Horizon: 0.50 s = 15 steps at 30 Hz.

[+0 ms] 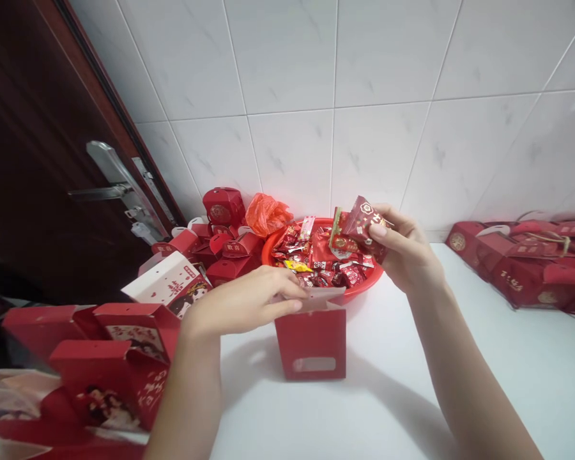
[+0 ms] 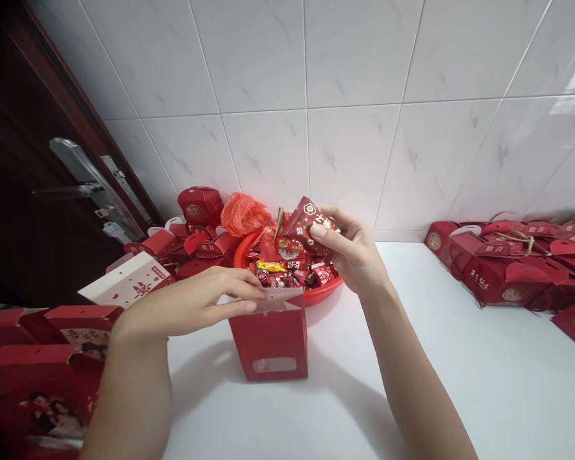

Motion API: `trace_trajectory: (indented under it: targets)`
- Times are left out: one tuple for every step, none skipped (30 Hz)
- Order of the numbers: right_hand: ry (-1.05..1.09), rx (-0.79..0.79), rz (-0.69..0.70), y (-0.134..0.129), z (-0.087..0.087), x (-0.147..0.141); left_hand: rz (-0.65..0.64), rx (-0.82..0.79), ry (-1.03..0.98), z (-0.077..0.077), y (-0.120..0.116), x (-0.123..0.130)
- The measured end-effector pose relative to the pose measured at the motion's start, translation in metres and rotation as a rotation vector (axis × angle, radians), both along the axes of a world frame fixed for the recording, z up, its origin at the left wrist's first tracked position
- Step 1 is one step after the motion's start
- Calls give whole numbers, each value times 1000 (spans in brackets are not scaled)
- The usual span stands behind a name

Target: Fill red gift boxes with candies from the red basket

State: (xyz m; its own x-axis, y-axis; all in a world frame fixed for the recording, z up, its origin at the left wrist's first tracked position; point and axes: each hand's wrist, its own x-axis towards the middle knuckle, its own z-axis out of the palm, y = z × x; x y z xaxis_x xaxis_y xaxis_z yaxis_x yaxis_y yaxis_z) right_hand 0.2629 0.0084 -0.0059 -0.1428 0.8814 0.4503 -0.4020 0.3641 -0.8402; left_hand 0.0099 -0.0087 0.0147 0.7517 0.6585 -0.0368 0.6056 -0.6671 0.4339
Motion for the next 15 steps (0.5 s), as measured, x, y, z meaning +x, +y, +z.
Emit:
trace_trajectory:
  targets:
    - [-26,23,7,-2,2,2,6,-7,-12,-3,4,5]
    - [-54,47,13,-5,3,4,21,-8,-28,-6,7,10]
    - [-80,73,17,-8,5,7,47,-2,-48,-9,10,15]
    - [-107,101,19,-10,7,9,80,8,-67,-12,11,20]
    - [-134,130,15,-12,9,12,110,14,-79,-15,12,24]
    - [-158,158,3,-14,10,15,132,15,-81,-17,12,28]
    - [-179,183,-16,-16,11,19,140,11,-74,-19,10,31]
    - [-198,205,-40,-17,12,23,136,2,-62,-20,8,34]
    - [-217,225,-65,-18,12,28,126,-9,-50,-21,6,37]
    - [-239,240,-84,-19,12,33,113,-18,-44,-21,4,40]
    - [-266,253,-95,-21,12,38,93,-25,-51,-22,2,42]
    - [-304,267,-90,-22,12,43,64,-30,-68,-22,0,45]
    - [-356,283,-70,-24,13,47,33,-32,-89,-22,-1,47]
    - [-424,305,-33,-26,14,51,3,-32,-109,-22,-1,49]
    - [-506,335,16,-29,15,53,-23,-30,-125,-23,-1,50]
